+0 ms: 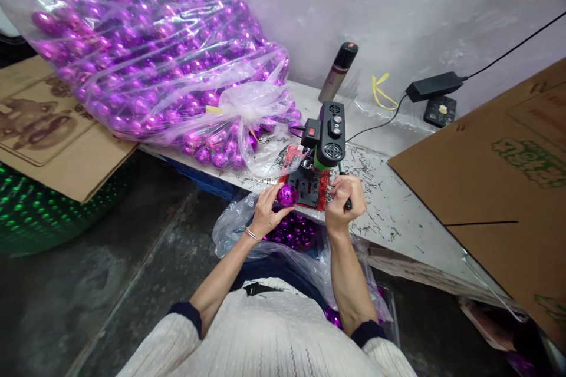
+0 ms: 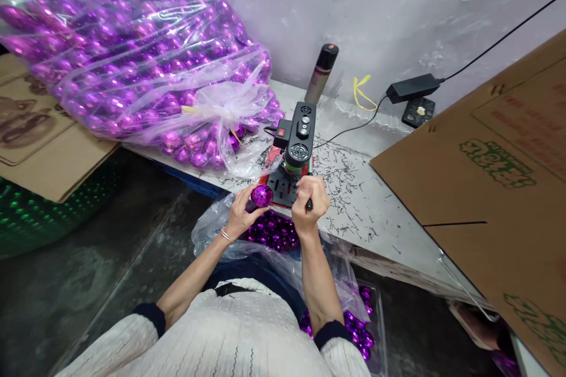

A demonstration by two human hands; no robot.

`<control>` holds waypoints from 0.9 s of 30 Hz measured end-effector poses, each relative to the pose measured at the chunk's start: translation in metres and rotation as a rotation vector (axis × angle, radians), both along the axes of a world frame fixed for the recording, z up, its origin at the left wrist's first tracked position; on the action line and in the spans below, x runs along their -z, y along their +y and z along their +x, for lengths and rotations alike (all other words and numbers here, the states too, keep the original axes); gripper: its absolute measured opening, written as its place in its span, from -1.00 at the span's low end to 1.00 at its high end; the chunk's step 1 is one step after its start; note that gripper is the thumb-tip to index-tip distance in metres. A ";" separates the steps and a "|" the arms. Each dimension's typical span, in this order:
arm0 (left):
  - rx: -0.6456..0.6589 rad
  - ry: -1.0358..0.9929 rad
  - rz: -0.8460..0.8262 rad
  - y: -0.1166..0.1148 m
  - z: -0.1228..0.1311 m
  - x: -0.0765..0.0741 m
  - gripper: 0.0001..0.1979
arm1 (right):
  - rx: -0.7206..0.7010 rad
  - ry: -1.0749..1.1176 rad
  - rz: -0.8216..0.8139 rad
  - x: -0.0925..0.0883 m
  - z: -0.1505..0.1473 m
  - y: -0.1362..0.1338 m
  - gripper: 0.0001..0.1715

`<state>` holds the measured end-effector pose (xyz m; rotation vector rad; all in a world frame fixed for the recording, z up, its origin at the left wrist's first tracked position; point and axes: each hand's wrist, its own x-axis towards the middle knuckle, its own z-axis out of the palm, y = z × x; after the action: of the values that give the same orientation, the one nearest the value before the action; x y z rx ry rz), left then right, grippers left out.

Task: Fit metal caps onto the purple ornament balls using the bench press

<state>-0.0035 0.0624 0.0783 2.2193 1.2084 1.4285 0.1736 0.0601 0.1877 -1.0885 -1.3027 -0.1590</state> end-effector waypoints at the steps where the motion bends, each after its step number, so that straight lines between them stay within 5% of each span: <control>1: 0.001 -0.003 -0.002 0.000 0.000 0.000 -0.31 | -0.001 -0.002 0.003 0.000 0.000 0.000 -0.60; 12: 0.047 -0.028 -0.014 0.002 0.003 -0.001 -0.33 | 0.011 -0.032 -0.012 0.004 0.002 -0.001 -0.61; 27: 0.189 -0.076 -0.032 0.002 0.009 0.010 -0.66 | 0.035 -0.059 -0.036 0.009 0.005 0.000 -0.62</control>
<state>0.0056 0.0642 0.0686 2.1716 0.9623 1.3942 0.1790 0.0601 0.1785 -1.1452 -1.3445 -0.1953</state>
